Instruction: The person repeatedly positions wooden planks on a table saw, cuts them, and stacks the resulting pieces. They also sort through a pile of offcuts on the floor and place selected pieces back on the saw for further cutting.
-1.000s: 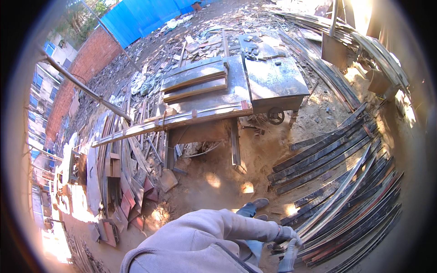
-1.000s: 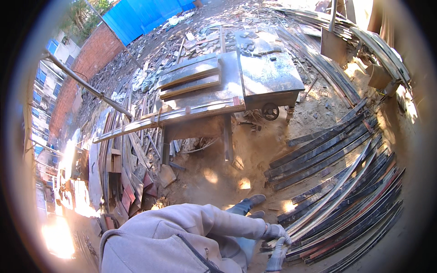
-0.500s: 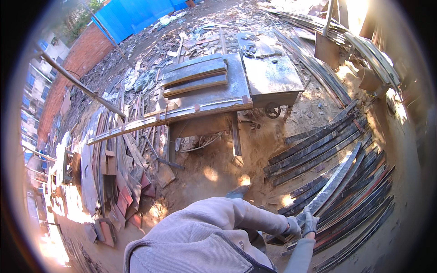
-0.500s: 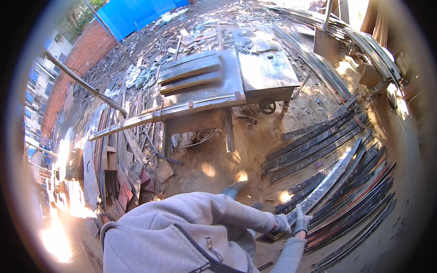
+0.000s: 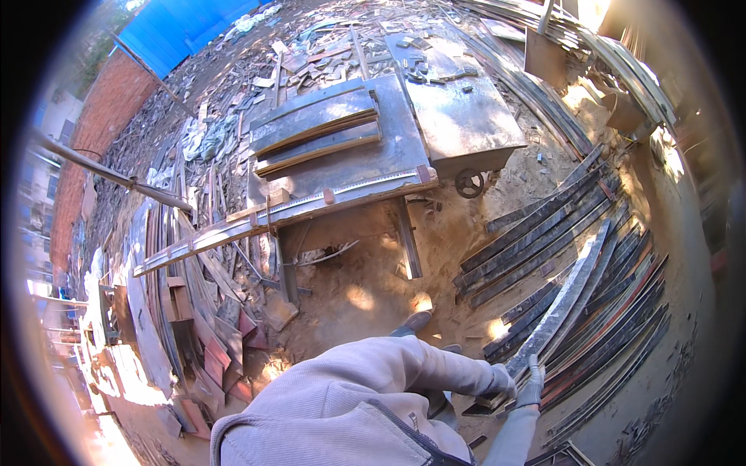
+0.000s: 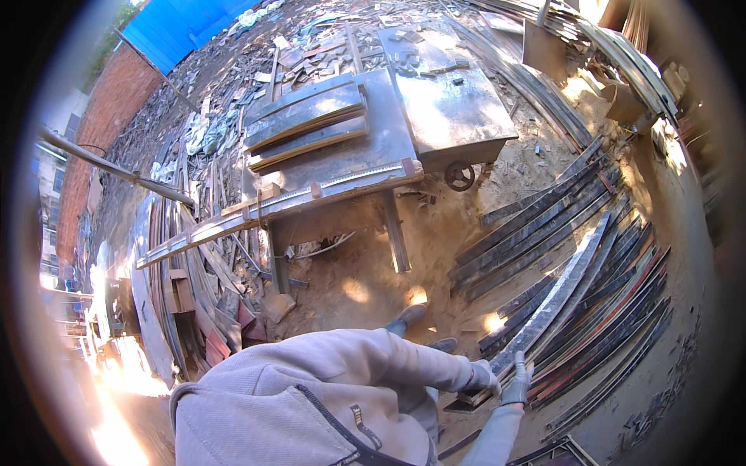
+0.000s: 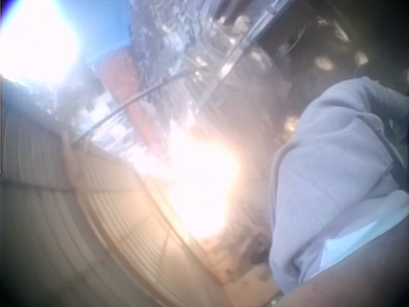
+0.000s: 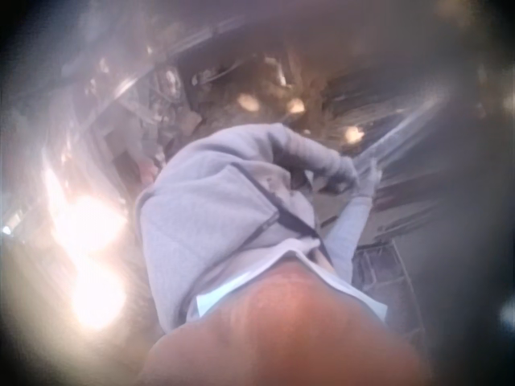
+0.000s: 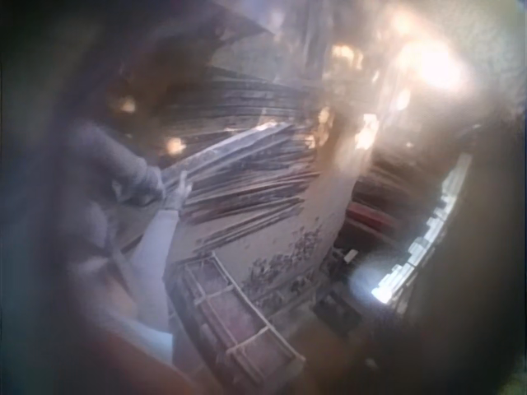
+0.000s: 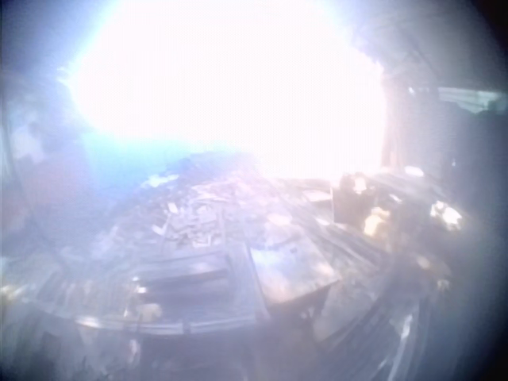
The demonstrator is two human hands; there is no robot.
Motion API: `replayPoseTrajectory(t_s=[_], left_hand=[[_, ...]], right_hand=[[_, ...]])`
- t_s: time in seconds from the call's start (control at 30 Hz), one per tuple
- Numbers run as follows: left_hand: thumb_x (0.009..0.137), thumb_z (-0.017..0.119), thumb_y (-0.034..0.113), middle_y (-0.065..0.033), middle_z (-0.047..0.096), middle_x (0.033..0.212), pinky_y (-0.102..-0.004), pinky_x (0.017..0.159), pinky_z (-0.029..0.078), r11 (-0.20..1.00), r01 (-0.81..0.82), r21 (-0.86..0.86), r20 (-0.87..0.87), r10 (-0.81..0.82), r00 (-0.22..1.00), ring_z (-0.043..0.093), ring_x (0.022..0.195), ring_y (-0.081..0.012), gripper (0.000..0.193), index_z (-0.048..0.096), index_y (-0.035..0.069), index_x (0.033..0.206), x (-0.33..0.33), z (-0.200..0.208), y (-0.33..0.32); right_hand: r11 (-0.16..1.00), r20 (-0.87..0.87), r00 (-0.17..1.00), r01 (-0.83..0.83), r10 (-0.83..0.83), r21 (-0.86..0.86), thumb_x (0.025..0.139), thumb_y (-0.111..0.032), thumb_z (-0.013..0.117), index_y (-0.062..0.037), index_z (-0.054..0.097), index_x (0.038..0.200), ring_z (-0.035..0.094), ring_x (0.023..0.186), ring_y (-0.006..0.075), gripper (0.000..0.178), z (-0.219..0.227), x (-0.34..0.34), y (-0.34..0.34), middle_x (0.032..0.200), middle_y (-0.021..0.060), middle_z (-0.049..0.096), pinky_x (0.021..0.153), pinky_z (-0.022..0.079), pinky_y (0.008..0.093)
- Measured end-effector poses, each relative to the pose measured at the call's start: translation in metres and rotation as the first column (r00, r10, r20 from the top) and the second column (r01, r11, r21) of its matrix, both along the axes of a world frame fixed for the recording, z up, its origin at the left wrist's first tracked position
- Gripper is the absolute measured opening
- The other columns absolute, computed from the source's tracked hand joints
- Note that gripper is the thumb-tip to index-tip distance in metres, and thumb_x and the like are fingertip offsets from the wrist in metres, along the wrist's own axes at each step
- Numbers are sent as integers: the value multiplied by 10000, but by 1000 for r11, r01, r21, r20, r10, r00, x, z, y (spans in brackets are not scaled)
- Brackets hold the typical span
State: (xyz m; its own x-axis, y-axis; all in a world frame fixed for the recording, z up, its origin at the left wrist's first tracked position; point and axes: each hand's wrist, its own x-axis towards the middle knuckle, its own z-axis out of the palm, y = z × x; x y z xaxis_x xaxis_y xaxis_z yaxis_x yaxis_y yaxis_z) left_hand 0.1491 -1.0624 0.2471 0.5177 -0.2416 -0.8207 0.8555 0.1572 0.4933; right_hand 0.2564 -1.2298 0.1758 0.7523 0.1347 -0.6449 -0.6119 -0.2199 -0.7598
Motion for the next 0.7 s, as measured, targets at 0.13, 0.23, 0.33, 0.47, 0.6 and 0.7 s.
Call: replayPoseTrajectory(t_s=[0.13,0.23,0.33,0.47,0.6,0.7], left_hand=[[647,971,484,-161,801,1096,-445,734,629,994,-60,-91,-31,57,998,788,866,-303,708,813,7,1147,-11,-3,28],[743,951,595,-127,791,1039,-408,713,606,947,-150,-283,-14,152,988,765,823,-258,695,799,28,1115,-17,-13,39],[819,915,570,-124,787,1072,-387,831,594,858,-235,-456,-111,208,972,758,909,-222,669,747,36,1186,-17,-28,36],[933,847,329,-145,775,1070,-415,879,649,628,-327,-706,-223,240,945,774,919,-257,454,724,3,1222,-15,-55,27],[985,799,224,-128,777,935,-399,728,654,732,-465,-499,-277,374,885,760,767,-252,277,738,-6,1127,-26,-95,31],[875,921,344,-150,756,909,-401,639,618,955,-237,-176,18,244,970,743,726,-242,533,693,-43,1162,-7,-149,33]], right_hand=[[978,-296,955,42,21,205,1010,-542,721,-30,649,1415,747,1059,333,656,-1,-7,14,1281,190,732,945,628,476],[986,-263,963,-5,49,165,1033,-503,702,4,583,1483,738,1096,353,689,1,-3,23,1305,195,717,972,623,491],[933,-283,950,-25,133,358,1063,-361,661,18,578,1470,740,1091,373,562,8,-2,24,1271,207,721,978,625,521],[992,-266,964,52,-20,116,959,-242,760,-9,779,1063,738,817,192,256,11,-4,11,943,74,773,746,594,301],[977,-222,975,53,-6,205,903,-200,751,-31,796,945,742,763,157,180,13,-10,-7,870,87,787,737,595,292],[968,-235,967,151,-103,199,894,-150,738,-18,783,947,736,669,168,149,23,-21,-16,831,87,780,627,603,303]])
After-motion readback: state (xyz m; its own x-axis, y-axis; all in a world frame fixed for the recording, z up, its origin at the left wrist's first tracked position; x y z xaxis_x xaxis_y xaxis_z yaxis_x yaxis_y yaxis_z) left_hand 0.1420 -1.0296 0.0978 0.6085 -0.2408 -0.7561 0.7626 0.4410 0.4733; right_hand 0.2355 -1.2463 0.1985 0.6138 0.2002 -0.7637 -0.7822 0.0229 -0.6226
